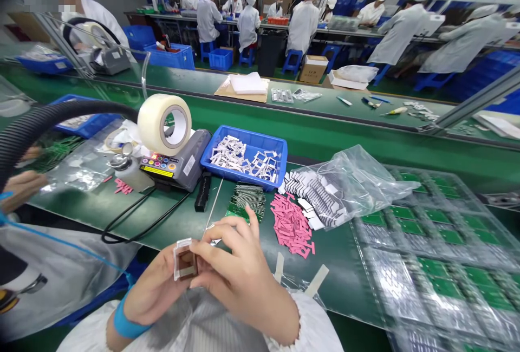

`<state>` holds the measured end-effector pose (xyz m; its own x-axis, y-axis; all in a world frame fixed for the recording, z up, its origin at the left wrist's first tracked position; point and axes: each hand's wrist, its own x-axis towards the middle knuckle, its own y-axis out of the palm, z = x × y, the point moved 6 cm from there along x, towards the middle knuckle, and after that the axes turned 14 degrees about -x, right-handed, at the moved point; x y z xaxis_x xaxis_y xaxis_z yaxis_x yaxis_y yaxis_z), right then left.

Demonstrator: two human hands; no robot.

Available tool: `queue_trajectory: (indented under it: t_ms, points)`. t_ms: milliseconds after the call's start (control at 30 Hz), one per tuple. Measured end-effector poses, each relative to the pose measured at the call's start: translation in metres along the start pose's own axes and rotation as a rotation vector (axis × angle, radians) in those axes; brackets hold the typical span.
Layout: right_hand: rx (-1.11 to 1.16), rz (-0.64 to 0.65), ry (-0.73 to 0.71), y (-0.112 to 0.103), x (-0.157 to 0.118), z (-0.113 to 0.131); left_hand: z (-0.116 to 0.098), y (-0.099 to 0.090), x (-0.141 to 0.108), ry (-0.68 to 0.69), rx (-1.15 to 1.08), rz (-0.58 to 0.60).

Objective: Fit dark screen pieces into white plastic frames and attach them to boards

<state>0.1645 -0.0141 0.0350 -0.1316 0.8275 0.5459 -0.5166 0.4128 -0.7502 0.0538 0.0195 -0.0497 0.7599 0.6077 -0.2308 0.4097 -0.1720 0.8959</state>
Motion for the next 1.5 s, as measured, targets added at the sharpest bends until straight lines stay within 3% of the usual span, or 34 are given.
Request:
queue_trajectory:
  t_ms: [500,567,667,733,767,833,933,967,1033,1133,1333,1433,1500]
  points:
    - [-0.192,-0.039,0.007,0.003,0.000,0.005,0.005,-0.002,0.001,0.031,-0.069,-0.014]
    - [-0.295,0.018,-0.031,0.006,-0.002,0.011,0.007,-0.004,0.001,0.032,-0.084,-0.034]
    - [-0.462,0.221,-0.134,0.019,-0.010,0.018,0.011,-0.012,0.002,0.026,-0.141,-0.069]
    - [-0.487,0.300,-0.166,0.022,-0.018,0.012,0.015,-0.018,0.003,0.006,-0.180,-0.079]
    - [-0.473,0.294,-0.133,0.019,-0.021,0.001,0.016,-0.021,0.004,-0.006,-0.192,-0.075]
    - [-0.448,0.238,0.067,0.004,-0.029,-0.040,0.018,-0.025,0.004,-0.032,-0.200,-0.066]
    - [-0.558,0.180,0.592,-0.024,-0.054,-0.135,0.021,-0.029,0.004,-0.058,-0.193,-0.081]
    - [-0.613,0.174,0.693,-0.031,-0.063,-0.161,0.022,-0.029,0.003,-0.068,-0.188,-0.089]
    - [-0.682,0.169,0.812,-0.039,-0.078,-0.201,0.024,-0.029,0.003,-0.079,-0.187,-0.097]
    - [-0.697,0.161,0.869,-0.037,-0.090,-0.229,0.024,-0.027,0.003,-0.069,-0.198,-0.086]
    - [-0.612,-0.017,0.906,-0.046,-0.090,-0.222,0.017,-0.029,0.002,-0.032,-0.207,-0.016]
    - [-0.465,-0.116,0.881,-0.050,-0.079,-0.197,0.013,-0.033,0.002,-0.006,-0.210,-0.010]
    - [-0.332,-0.134,0.842,-0.043,-0.067,-0.165,0.011,-0.033,0.003,0.009,-0.205,-0.012]
